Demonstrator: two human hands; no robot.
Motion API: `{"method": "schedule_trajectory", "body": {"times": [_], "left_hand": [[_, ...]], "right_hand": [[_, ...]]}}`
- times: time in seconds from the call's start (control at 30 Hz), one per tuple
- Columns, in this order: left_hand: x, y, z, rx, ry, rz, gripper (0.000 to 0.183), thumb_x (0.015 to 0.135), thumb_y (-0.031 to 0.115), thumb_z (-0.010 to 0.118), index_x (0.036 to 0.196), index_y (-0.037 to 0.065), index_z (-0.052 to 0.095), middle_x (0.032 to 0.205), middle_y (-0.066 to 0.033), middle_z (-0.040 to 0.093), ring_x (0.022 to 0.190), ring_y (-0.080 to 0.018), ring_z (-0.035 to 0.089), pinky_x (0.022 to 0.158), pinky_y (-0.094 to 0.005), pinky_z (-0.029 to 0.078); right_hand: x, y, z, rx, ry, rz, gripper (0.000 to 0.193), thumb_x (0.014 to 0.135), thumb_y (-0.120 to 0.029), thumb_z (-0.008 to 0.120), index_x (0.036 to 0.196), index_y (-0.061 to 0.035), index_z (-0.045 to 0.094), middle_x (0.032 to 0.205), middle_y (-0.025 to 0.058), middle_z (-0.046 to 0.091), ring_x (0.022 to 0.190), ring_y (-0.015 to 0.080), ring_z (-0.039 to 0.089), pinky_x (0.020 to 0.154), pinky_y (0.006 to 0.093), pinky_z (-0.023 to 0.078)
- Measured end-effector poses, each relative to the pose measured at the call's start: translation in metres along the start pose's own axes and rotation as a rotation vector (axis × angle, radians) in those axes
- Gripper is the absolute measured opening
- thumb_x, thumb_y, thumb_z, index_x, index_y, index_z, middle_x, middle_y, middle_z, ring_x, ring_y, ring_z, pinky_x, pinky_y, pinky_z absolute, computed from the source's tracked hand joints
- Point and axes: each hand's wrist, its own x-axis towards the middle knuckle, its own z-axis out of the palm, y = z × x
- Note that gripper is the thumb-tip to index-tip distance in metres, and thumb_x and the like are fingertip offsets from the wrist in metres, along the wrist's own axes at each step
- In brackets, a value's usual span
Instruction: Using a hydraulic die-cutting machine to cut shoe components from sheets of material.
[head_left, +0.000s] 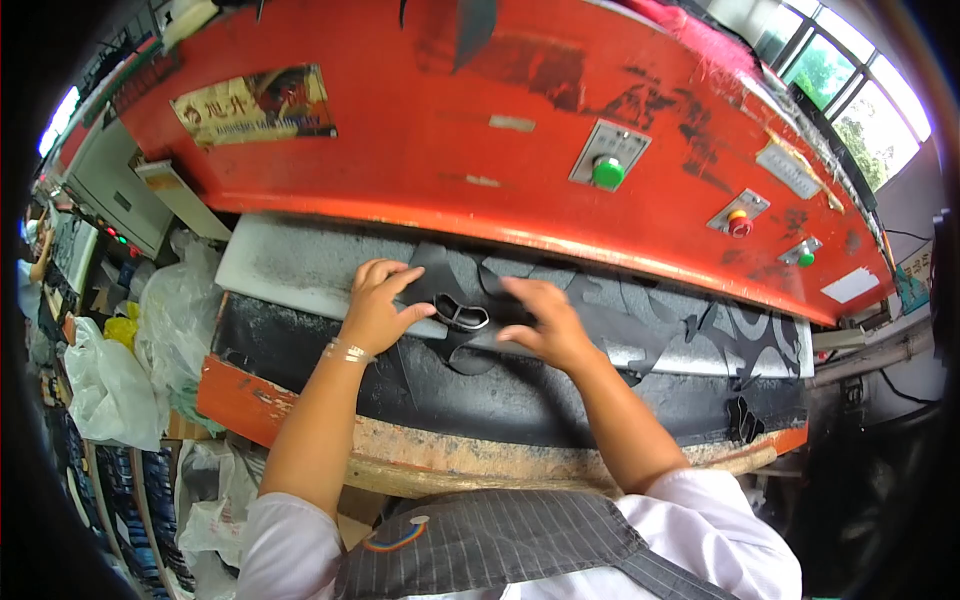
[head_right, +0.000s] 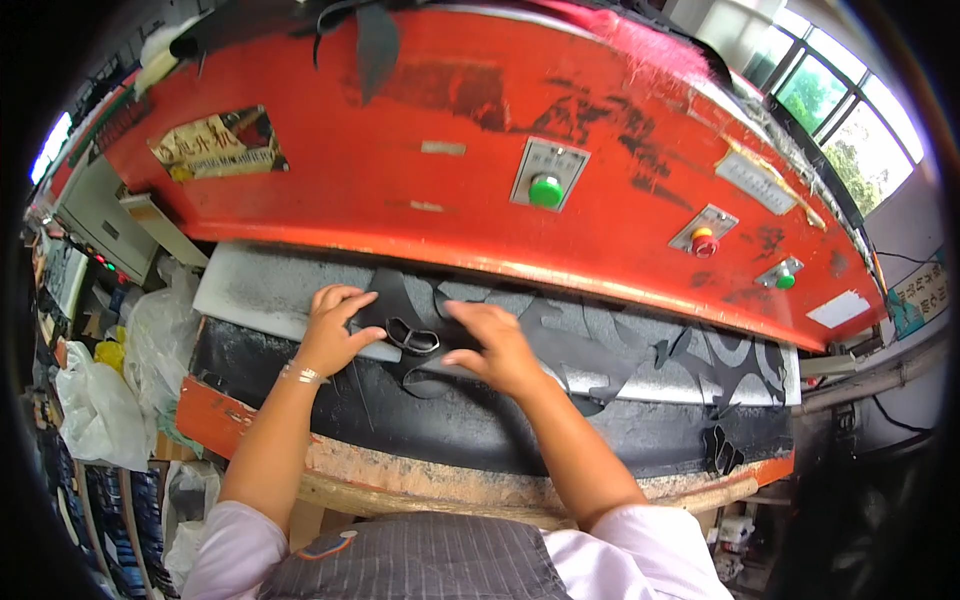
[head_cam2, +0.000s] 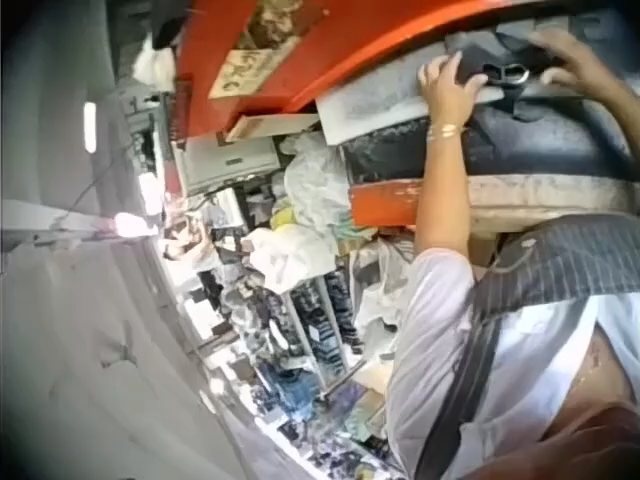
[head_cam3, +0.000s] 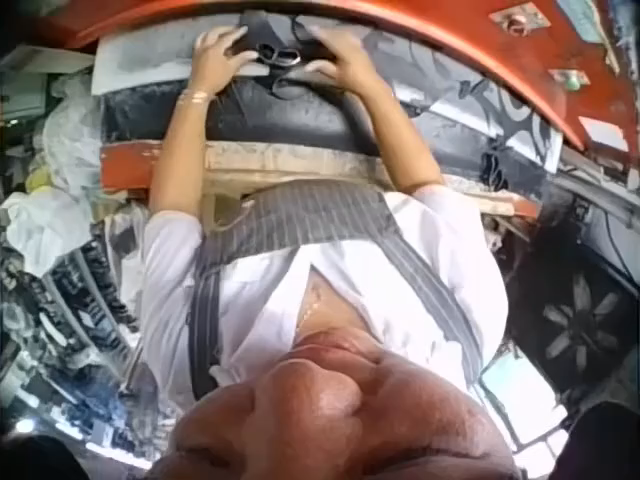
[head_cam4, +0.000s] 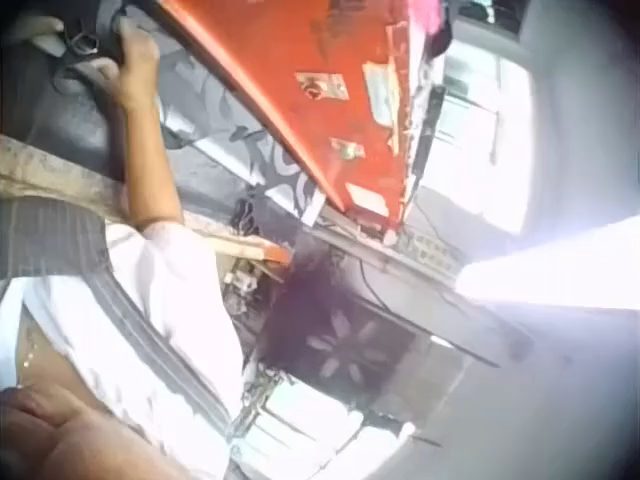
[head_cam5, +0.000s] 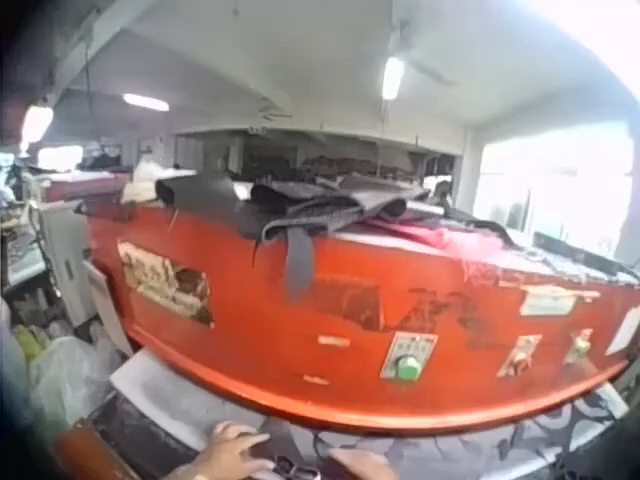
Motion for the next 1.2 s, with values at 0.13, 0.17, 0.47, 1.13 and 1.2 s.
{"method": "schedule_trajectory", "body": {"times": [0.13,0.17,0.47,1.13,1.2], "left_hand": [[0.012,0.053,0.0,-0.151,0.194,-0.187,0.033,0.082,0.033,0.073,0.103,0.007,0.07,0.112,-0.0118,0.062,0.112,-0.0304,0.051,0.096,-0.0422,0.042],[0.02,0.059,0.012,-0.228,0.128,-0.1,0.031,0.083,0.032,0.073,0.1,0.006,0.07,0.107,-0.0121,0.064,0.104,-0.0301,0.057,0.093,-0.0411,0.045],[0.155,0.227,0.043,-0.433,0.074,0.358,0.026,0.088,0.031,0.064,0.084,0.006,0.069,0.081,-0.0122,0.068,0.077,-0.0318,0.067,0.067,-0.0399,0.053],[-0.084,0.152,0.05,0.158,0.036,-0.291,0.029,0.078,0.037,0.069,0.077,0.008,0.072,0.083,-0.0056,0.064,0.087,-0.0254,0.058,0.089,-0.0388,0.041],[-0.085,0.151,0.052,0.143,0.041,-0.297,0.029,0.078,0.036,0.069,0.077,0.008,0.072,0.084,-0.0055,0.064,0.088,-0.0256,0.058,0.089,-0.0385,0.041]], "right_hand": [[-0.054,0.024,-0.087,0.007,0.662,0.055,0.051,0.085,-0.011,0.07,0.132,-0.0025,0.054,0.13,0.0116,0.059,0.123,0.0254,0.052,0.106,0.0374,0.038],[-0.062,0.035,-0.109,-0.063,0.781,0.131,0.045,0.09,-0.011,0.063,0.133,-0.0021,0.054,0.134,0.0115,0.056,0.125,0.0245,0.05,0.107,0.0351,0.036],[-0.094,0.194,-0.373,-0.374,1.583,0.238,0.062,0.105,-0.042,0.033,0.142,0.0077,0.038,0.147,0.0243,0.039,0.137,0.0339,0.037,0.115,0.0409,0.026],[0.036,-0.009,-0.139,0.169,0.915,-0.305,0.03,0.098,-0.023,0.05,0.109,0.0015,0.063,0.111,0.0137,0.063,0.104,0.0227,0.059,0.092,0.0359,0.047],[0.056,-0.038,-0.087,0.193,0.662,-0.253,0.016,0.091,-0.01,0.059,0.102,-0.0027,0.067,0.1,0.0099,0.066,0.1,0.022,0.06,0.089,0.034,0.047]]}}
